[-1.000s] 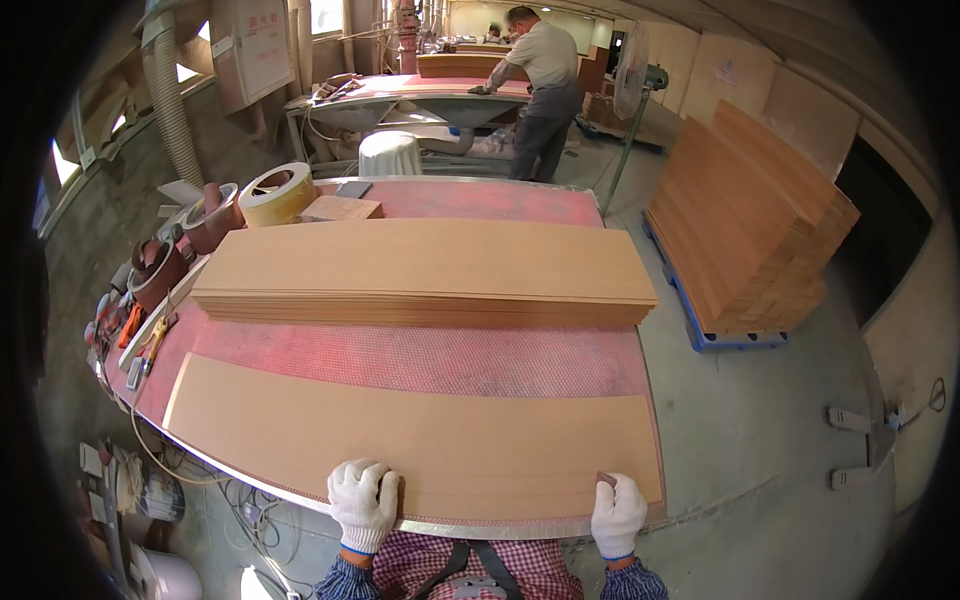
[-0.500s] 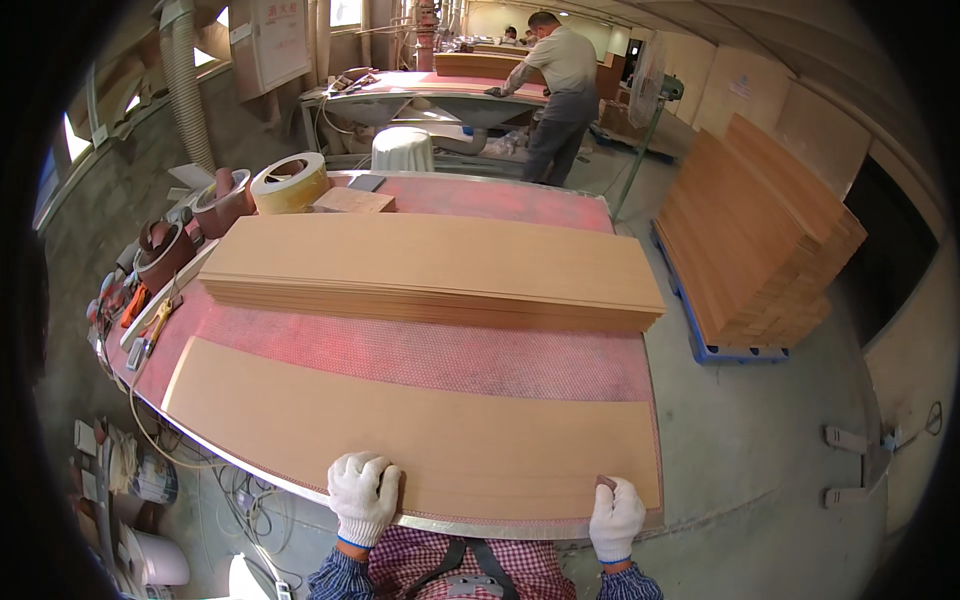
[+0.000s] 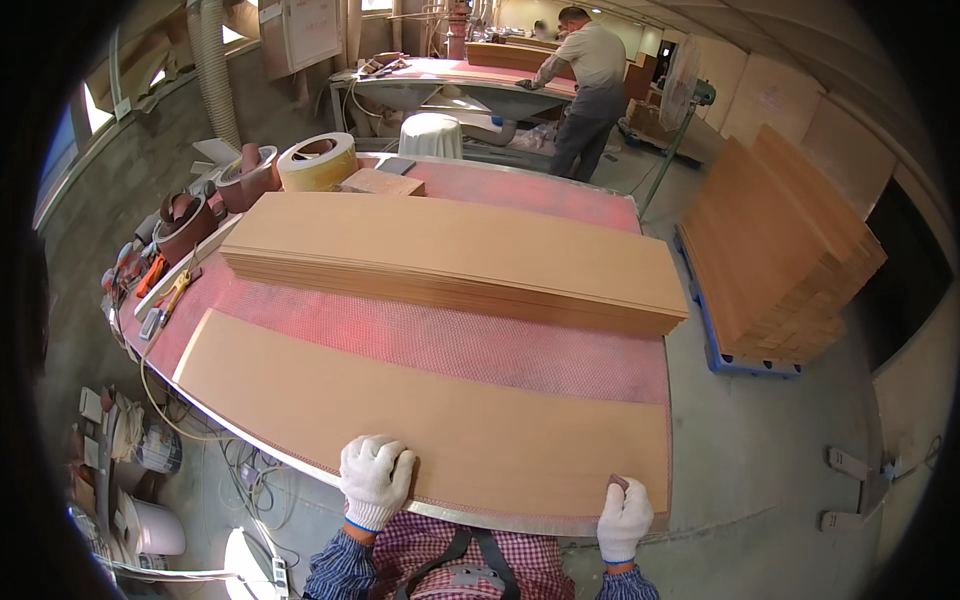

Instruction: The recorder uses a hand sanding block to smooth the edges of wooden boards before stacking them on a pallet.

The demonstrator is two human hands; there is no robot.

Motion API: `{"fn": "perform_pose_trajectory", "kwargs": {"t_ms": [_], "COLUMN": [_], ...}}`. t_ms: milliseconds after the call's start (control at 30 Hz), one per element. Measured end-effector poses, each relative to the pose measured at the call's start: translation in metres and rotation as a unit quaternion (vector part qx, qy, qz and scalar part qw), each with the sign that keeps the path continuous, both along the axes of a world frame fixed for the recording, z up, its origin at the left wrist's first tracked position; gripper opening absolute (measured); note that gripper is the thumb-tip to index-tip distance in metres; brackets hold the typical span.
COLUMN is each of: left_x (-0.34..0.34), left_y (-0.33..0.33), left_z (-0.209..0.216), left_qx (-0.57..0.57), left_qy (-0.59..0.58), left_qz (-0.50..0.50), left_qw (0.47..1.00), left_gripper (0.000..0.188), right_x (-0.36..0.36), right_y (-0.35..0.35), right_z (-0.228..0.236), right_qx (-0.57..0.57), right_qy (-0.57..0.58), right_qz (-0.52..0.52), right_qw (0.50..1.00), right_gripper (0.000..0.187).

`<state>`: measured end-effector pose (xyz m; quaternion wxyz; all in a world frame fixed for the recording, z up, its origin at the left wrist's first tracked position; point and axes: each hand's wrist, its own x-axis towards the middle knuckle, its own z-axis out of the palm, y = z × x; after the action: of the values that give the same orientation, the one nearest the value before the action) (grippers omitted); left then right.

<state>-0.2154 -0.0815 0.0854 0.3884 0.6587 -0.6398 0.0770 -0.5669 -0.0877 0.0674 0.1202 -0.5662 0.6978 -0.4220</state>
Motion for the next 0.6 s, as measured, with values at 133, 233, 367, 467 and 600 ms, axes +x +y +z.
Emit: {"fn": "perform_pose_trajectory", "kwargs": {"t_ms": [133, 233, 367, 467, 600], "left_x": [0.0018, 0.0015, 0.0013, 0.0018, 0.0028], "left_y": [0.0028, 0.003, 0.0031, 0.0042, 0.0057], "left_z": [-0.0028, -0.0002, 0.0007, 0.0006, -0.0006], "left_qx": [-0.011, -0.01, -0.017, -0.009, -0.004], "left_qy": [0.0, -0.011, -0.008, -0.002, 0.0], "left_qz": [-0.004, -0.004, -0.002, -0.002, -0.002], "left_qw": [1.0, 1.0, 1.0, 1.0, 1.0], "left_gripper": [0.013, 0.013, 0.013, 0.013, 0.012], "right_x": [-0.0013, 0.0007, 0.002, 0.0003, -0.0003], "right_y": [-0.0014, -0.0005, -0.0008, -0.0001, 0.0026], "right_z": [-0.0031, -0.0005, 0.0003, -0.0018, -0.0019], "right_qx": [0.003, -0.003, -0.007, 0.005, 0.0], "right_qy": [-0.006, -0.003, 0.001, 0.012, 0.012], "right_qz": [0.002, 0.0, 0.001, -0.005, -0.002], "right_qw": [1.0, 1.0, 1.0, 1.0, 1.0], "right_gripper": [0.017, 0.016, 0.016, 0.016, 0.017]}}
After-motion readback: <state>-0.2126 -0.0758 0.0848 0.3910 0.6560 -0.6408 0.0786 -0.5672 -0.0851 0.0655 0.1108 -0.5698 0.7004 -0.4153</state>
